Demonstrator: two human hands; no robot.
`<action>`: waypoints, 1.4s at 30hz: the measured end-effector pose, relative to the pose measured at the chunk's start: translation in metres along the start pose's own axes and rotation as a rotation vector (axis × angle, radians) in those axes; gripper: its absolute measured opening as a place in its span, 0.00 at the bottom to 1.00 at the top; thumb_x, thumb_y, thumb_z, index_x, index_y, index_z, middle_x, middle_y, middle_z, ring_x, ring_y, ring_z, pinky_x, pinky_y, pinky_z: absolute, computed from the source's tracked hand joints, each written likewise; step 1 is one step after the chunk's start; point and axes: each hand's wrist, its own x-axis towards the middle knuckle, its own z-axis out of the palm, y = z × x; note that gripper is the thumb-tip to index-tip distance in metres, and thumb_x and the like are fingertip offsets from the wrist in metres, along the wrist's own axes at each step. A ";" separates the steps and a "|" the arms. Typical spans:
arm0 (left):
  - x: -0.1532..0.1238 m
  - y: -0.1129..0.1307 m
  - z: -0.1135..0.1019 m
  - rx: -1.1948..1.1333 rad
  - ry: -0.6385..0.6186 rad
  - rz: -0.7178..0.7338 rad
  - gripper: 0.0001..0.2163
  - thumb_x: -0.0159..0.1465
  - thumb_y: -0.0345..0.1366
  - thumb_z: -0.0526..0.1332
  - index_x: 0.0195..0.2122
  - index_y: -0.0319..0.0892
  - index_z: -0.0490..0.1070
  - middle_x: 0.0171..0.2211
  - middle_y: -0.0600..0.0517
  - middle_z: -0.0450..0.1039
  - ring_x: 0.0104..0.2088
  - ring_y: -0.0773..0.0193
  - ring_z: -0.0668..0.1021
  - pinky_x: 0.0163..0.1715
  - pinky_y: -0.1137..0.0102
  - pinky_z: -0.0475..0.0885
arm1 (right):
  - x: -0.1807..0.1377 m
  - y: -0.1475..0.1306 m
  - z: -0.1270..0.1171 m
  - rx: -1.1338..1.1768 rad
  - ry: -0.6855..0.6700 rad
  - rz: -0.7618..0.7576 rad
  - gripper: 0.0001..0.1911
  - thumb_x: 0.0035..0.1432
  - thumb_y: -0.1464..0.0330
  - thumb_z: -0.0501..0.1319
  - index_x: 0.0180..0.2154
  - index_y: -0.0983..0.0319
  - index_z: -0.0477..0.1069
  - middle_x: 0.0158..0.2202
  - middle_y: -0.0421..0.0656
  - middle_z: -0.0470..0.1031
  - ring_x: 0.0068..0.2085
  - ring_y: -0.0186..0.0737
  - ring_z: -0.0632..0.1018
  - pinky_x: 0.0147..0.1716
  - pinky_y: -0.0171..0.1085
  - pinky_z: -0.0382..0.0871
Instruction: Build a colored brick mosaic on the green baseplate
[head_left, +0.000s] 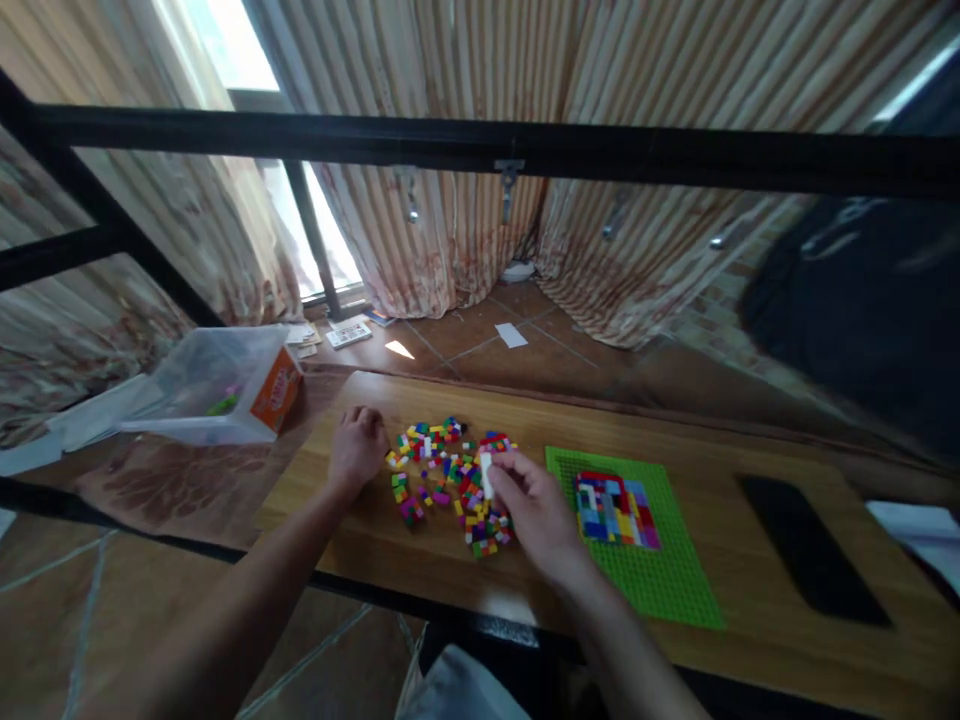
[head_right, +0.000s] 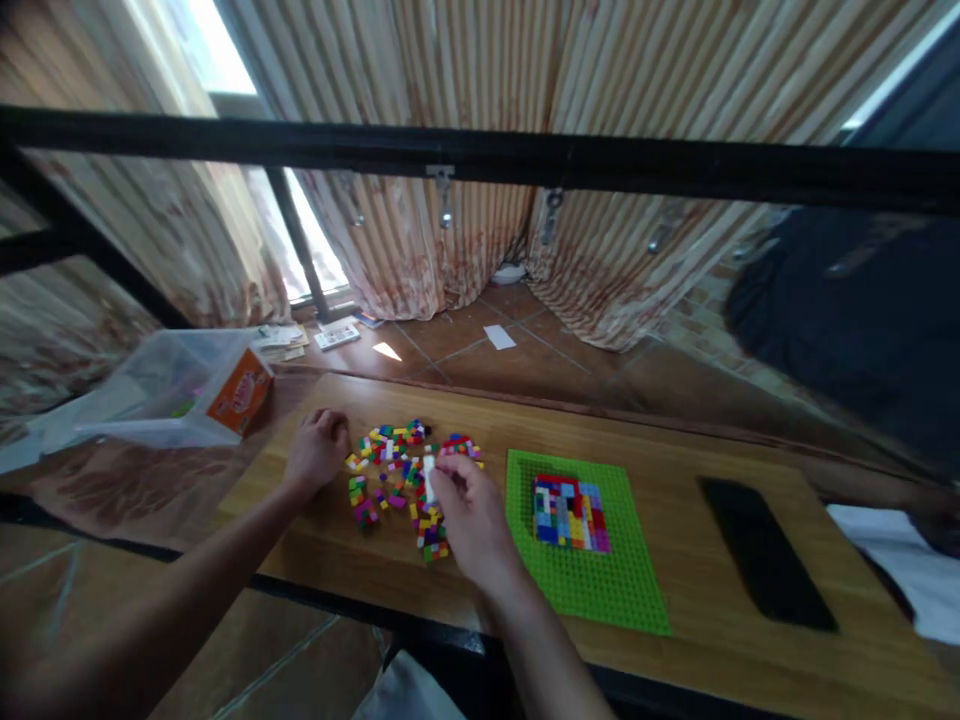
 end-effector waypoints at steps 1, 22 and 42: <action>0.001 0.000 0.000 0.011 0.009 -0.006 0.09 0.60 0.32 0.52 0.36 0.42 0.71 0.39 0.45 0.72 0.44 0.52 0.73 0.48 0.61 0.68 | -0.013 -0.001 -0.001 0.064 -0.019 0.031 0.14 0.59 0.57 0.56 0.35 0.60 0.70 0.28 0.38 0.71 0.29 0.35 0.70 0.28 0.34 0.63; 0.009 0.002 -0.006 0.135 -0.065 0.005 0.16 0.62 0.37 0.50 0.42 0.36 0.74 0.43 0.39 0.73 0.47 0.47 0.73 0.47 0.57 0.69 | -0.048 0.045 -0.171 -0.349 0.471 0.141 0.11 0.56 0.62 0.57 0.36 0.62 0.71 0.27 0.43 0.77 0.27 0.37 0.76 0.28 0.35 0.67; 0.008 -0.002 -0.002 0.124 -0.032 0.013 0.14 0.62 0.37 0.51 0.40 0.38 0.73 0.41 0.41 0.73 0.46 0.49 0.73 0.47 0.57 0.69 | -0.027 0.052 -0.145 -0.838 0.465 0.052 0.15 0.60 0.65 0.52 0.40 0.61 0.77 0.38 0.47 0.80 0.38 0.44 0.79 0.38 0.39 0.67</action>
